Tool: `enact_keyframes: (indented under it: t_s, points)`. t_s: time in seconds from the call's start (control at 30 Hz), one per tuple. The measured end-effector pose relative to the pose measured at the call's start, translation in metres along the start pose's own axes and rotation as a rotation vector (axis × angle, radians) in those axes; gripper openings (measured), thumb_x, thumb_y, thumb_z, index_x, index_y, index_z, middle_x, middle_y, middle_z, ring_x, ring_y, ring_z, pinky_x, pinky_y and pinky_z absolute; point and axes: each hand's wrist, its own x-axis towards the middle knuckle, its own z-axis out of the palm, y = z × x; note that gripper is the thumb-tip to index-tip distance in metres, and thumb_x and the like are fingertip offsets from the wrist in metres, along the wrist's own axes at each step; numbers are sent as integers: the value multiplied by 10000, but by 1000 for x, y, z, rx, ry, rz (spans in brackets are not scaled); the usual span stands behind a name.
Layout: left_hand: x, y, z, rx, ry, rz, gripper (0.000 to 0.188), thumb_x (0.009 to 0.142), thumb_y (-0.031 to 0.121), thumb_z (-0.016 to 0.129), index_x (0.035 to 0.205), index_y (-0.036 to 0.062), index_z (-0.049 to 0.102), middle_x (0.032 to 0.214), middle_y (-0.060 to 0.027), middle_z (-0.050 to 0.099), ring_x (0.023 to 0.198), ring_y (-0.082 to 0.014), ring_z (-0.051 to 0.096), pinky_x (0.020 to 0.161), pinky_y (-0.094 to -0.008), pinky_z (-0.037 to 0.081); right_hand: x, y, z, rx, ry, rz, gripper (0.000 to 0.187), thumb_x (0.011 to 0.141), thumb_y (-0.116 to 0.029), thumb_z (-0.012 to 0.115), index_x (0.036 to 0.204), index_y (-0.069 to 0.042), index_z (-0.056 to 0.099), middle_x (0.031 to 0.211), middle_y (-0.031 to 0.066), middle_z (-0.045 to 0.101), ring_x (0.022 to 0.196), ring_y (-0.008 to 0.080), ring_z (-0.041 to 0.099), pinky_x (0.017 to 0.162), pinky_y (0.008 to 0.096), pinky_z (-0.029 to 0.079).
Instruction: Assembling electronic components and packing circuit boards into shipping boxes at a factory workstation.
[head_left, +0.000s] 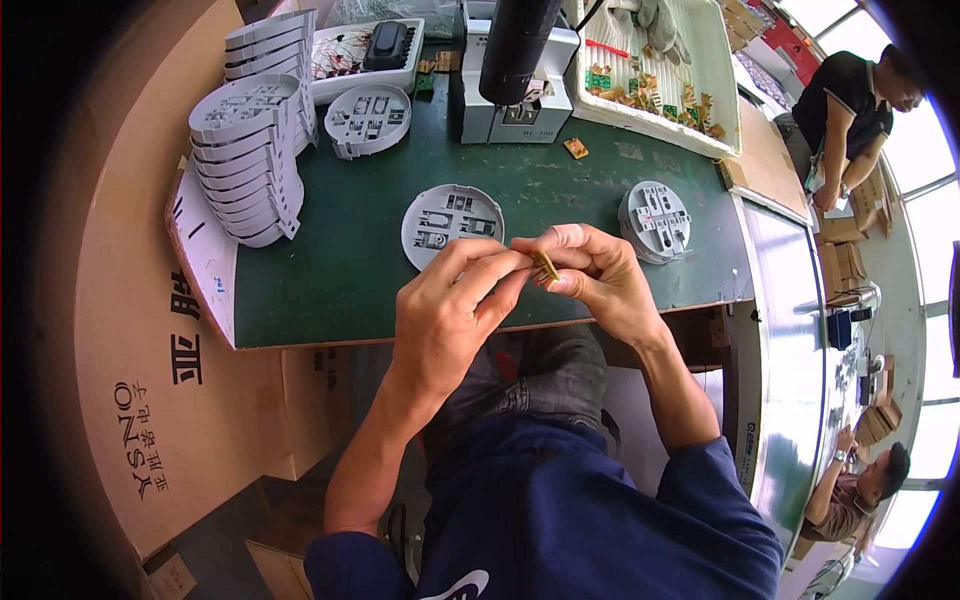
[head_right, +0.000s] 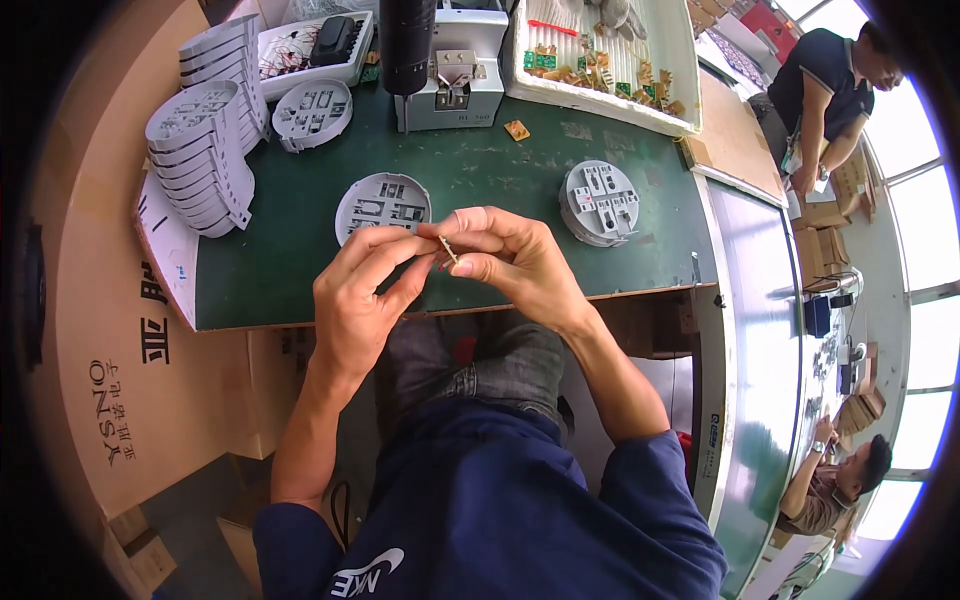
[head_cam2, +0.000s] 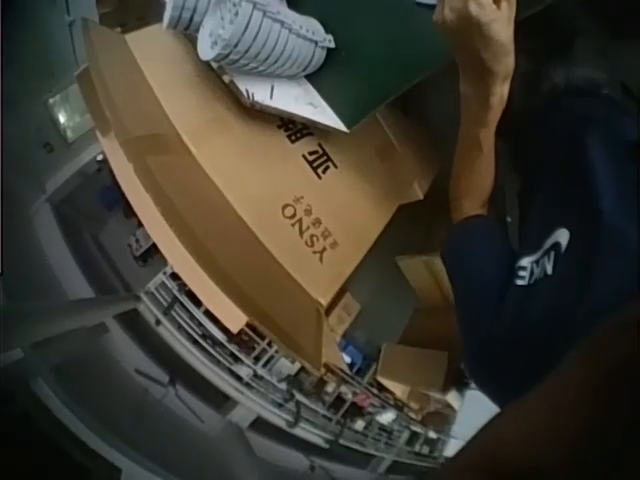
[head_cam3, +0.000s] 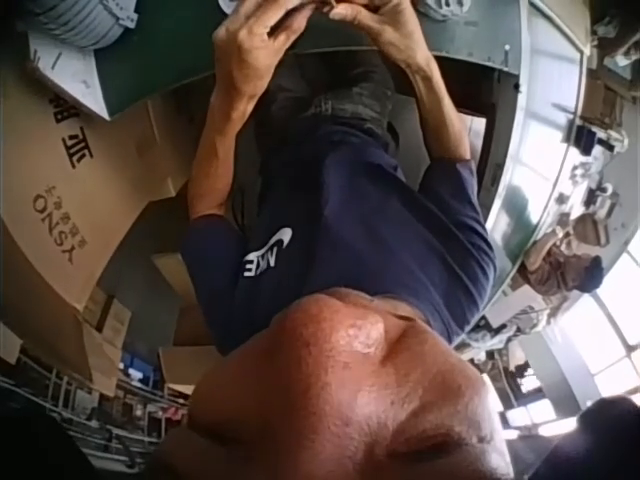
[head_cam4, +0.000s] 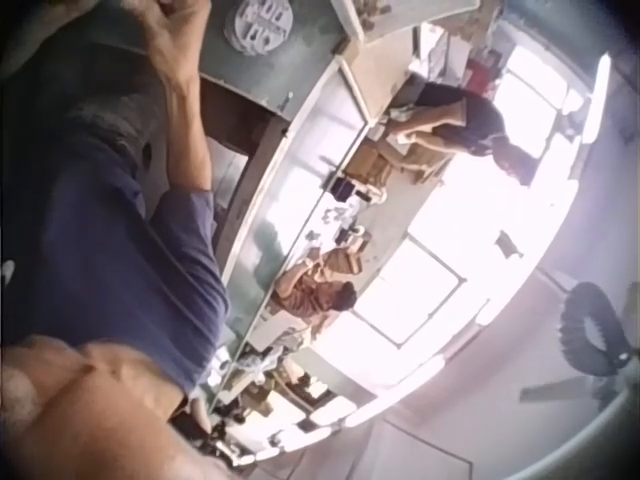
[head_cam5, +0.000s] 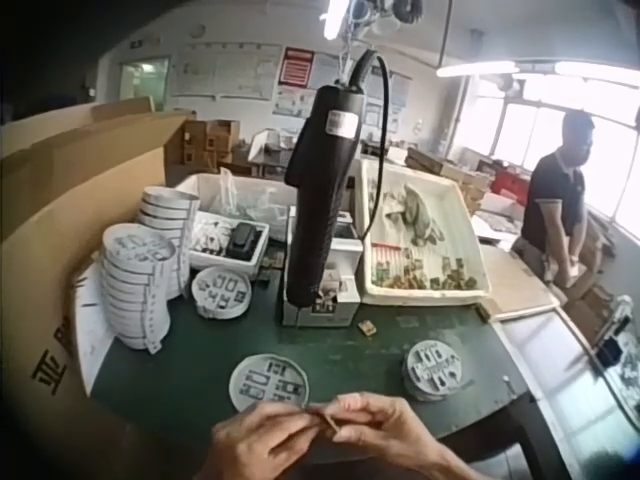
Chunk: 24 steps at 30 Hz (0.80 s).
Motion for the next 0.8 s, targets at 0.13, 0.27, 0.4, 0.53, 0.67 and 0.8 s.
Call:
enact_keyframes:
  t_s: [0.13, 0.27, 0.4, 0.53, 0.67, 0.8]
  points:
    - [-2, -4, 0, 38, 51, 65, 217, 789, 70, 814, 985, 92, 724, 931, -2, 652, 744, -198, 680, 614, -329, 559, 0, 3, 1, -38, -33, -14, 331, 904, 54, 674, 1230, 25, 628, 1303, 148, 658, 1212, 197, 628, 1065, 336, 510]
    - [-6, -4, -6, -19, -23, -70, 258, 780, 0, 809, 1018, 57, 728, 995, -48, 691, 869, -236, 700, 722, -343, 560, 5, 0, 6, -113, -1, -14, 292, 908, 42, 677, 1198, 29, 648, 1261, 119, 683, 1182, 191, 644, 1043, 339, 518]
    - [0, -23, -19, 49, -41, -2, 502, 780, 174, 847, 1233, 83, 650, 1187, -113, 643, 1089, -304, 634, 910, -404, 542, 23, -11, 10, -425, 88, -57, 280, 912, 3, 690, 1189, 26, 657, 1202, 108, 708, 1137, 207, 670, 1004, 340, 532]
    - [4, -37, -22, 246, -85, -125, 863, 733, 296, 887, 1435, 21, 467, 1402, -208, 518, 1307, -379, 490, 1086, -457, 433, 60, -8, 11, -855, 144, -190, 294, 904, -37, 704, 1190, 9, 657, 1138, 130, 723, 1080, 252, 699, 945, 344, 551]
    - [-7, -60, -8, 193, -201, -196, 1057, 682, 320, 914, 1505, -20, 345, 1498, -206, 435, 1365, -378, 432, 1139, -473, 381, 89, 11, 15, -1082, 93, -255, 316, 874, -61, 721, 1176, 7, 656, 1085, 172, 726, 1015, 304, 717, 883, 369, 567]
    - [-10, -56, 3, 181, -92, -206, 1007, 687, 302, 913, 1467, -57, 387, 1478, -223, 454, 1344, -389, 451, 1118, -471, 404, 95, 21, 16, -1155, 66, -208, 324, 850, -79, 740, 1151, 6, 659, 1049, 194, 720, 978, 339, 715, 837, 391, 570]
